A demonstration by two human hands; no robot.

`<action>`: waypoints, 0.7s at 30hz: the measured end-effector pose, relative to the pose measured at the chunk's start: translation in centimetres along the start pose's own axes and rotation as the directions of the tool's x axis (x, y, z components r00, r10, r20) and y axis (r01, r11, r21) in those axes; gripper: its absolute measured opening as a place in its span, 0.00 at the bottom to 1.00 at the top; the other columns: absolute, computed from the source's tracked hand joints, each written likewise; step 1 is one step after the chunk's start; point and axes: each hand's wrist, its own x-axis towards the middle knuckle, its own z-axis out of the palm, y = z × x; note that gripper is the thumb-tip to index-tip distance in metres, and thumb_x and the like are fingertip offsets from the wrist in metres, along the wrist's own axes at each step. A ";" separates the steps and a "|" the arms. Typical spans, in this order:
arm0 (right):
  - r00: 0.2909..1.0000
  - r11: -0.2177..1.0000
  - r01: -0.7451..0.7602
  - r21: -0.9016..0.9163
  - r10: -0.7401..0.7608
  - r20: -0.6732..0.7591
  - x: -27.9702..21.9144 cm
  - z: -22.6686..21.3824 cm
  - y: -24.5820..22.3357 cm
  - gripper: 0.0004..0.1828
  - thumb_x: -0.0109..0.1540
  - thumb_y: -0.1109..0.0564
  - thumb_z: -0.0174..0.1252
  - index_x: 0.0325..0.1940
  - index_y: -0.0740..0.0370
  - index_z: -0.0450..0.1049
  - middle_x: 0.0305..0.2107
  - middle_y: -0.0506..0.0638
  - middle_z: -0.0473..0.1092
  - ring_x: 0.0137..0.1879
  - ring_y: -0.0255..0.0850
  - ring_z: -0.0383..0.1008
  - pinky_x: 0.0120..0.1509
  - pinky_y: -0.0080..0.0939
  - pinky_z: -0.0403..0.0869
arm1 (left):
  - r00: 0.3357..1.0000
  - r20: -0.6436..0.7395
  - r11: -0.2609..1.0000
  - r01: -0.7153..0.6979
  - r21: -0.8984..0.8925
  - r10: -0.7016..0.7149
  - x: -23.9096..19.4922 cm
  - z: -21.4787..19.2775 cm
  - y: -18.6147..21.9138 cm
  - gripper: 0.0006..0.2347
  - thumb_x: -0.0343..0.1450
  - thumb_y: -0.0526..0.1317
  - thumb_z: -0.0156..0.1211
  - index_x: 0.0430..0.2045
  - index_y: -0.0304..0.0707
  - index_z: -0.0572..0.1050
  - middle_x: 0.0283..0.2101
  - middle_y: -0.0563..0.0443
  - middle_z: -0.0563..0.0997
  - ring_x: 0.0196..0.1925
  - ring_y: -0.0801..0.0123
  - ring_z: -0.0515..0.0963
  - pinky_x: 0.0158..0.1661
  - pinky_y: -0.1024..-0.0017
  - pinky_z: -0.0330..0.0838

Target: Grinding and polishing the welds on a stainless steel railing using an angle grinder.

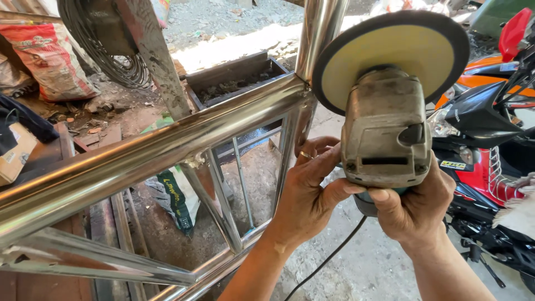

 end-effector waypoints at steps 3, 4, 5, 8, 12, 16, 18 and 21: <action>1.000 1.000 -0.018 0.018 0.018 0.000 -0.2 0.1 0.0 0.35 0.59 0.46 0.58 0.58 0.79 0.66 0.38 0.59 0.73 0.37 0.40 0.70 0.43 0.37 0.72 | 1.000 0.002 1.000 0.000 0.008 0.000 -0.2 -0.1 0.0 0.22 0.75 0.56 0.53 0.61 0.49 0.73 0.56 0.62 0.80 0.64 0.64 0.73 0.67 0.62 0.68; 1.000 1.000 -0.020 0.021 0.020 -0.002 -0.3 0.1 0.1 0.34 0.59 0.46 0.59 0.57 0.79 0.66 0.38 0.59 0.73 0.37 0.40 0.70 0.43 0.37 0.72 | 1.000 0.003 1.000 0.007 0.012 -0.007 -0.2 -0.1 0.0 0.22 0.75 0.56 0.53 0.61 0.48 0.73 0.56 0.61 0.81 0.64 0.64 0.72 0.66 0.63 0.69; 1.000 1.000 -0.021 0.020 0.021 -0.002 -0.3 0.1 0.2 0.34 0.59 0.46 0.59 0.57 0.79 0.66 0.38 0.59 0.73 0.37 0.40 0.70 0.43 0.37 0.72 | 1.000 0.004 1.000 0.008 0.011 -0.008 -0.3 -0.1 -0.2 0.22 0.75 0.56 0.53 0.61 0.48 0.73 0.56 0.61 0.81 0.64 0.64 0.72 0.66 0.63 0.69; 1.000 1.000 0.023 0.008 -0.023 -0.002 -0.5 0.2 0.3 0.34 0.59 0.44 0.59 0.56 0.77 0.66 0.35 0.57 0.74 0.34 0.38 0.73 0.38 0.35 0.72 | 1.000 0.004 1.000 -0.002 -0.005 0.002 -0.6 -0.1 -0.5 0.22 0.76 0.59 0.51 0.63 0.54 0.71 0.58 0.64 0.80 0.66 0.66 0.72 0.68 0.62 0.69; 1.000 0.999 -0.007 0.041 0.008 -0.015 -1.1 0.4 0.9 0.26 0.60 0.46 0.58 0.46 0.75 0.68 0.32 0.55 0.73 0.32 0.36 0.68 0.38 0.34 0.70 | 1.000 -0.004 1.000 0.004 0.003 -0.004 -0.4 -0.2 -0.4 0.23 0.74 0.57 0.54 0.61 0.51 0.72 0.56 0.60 0.80 0.65 0.66 0.73 0.67 0.64 0.70; 0.992 0.990 -0.116 0.074 0.119 -0.044 -2.7 0.4 1.1 0.26 0.62 0.43 0.56 0.44 0.72 0.67 0.33 0.54 0.70 0.33 0.37 0.64 0.40 0.35 0.68 | 0.999 0.025 0.987 0.018 0.159 -0.022 -0.5 0.1 0.7 0.24 0.74 0.60 0.47 0.59 0.48 0.73 0.54 0.53 0.83 0.64 0.60 0.76 0.63 0.60 0.75; 0.989 0.989 -0.130 0.074 0.135 -0.059 -3.3 0.4 0.9 0.24 0.61 0.43 0.56 0.40 0.71 0.67 0.30 0.52 0.70 0.31 0.36 0.63 0.38 0.36 0.67 | 0.995 0.021 0.994 0.099 0.042 -0.100 -0.4 0.3 2.2 0.23 0.72 0.53 0.55 0.58 0.41 0.73 0.54 0.48 0.83 0.58 0.61 0.80 0.57 0.65 0.77; 0.986 0.983 -0.155 0.094 0.159 -0.042 -3.3 0.6 0.4 0.23 0.61 0.43 0.56 0.40 0.70 0.68 0.29 0.51 0.71 0.31 0.36 0.64 0.39 0.36 0.68 | 0.979 0.020 0.963 0.205 -0.175 -0.205 -0.8 0.5 2.5 0.24 0.69 0.46 0.65 0.58 0.34 0.73 0.52 0.42 0.84 0.51 0.61 0.85 0.54 0.66 0.80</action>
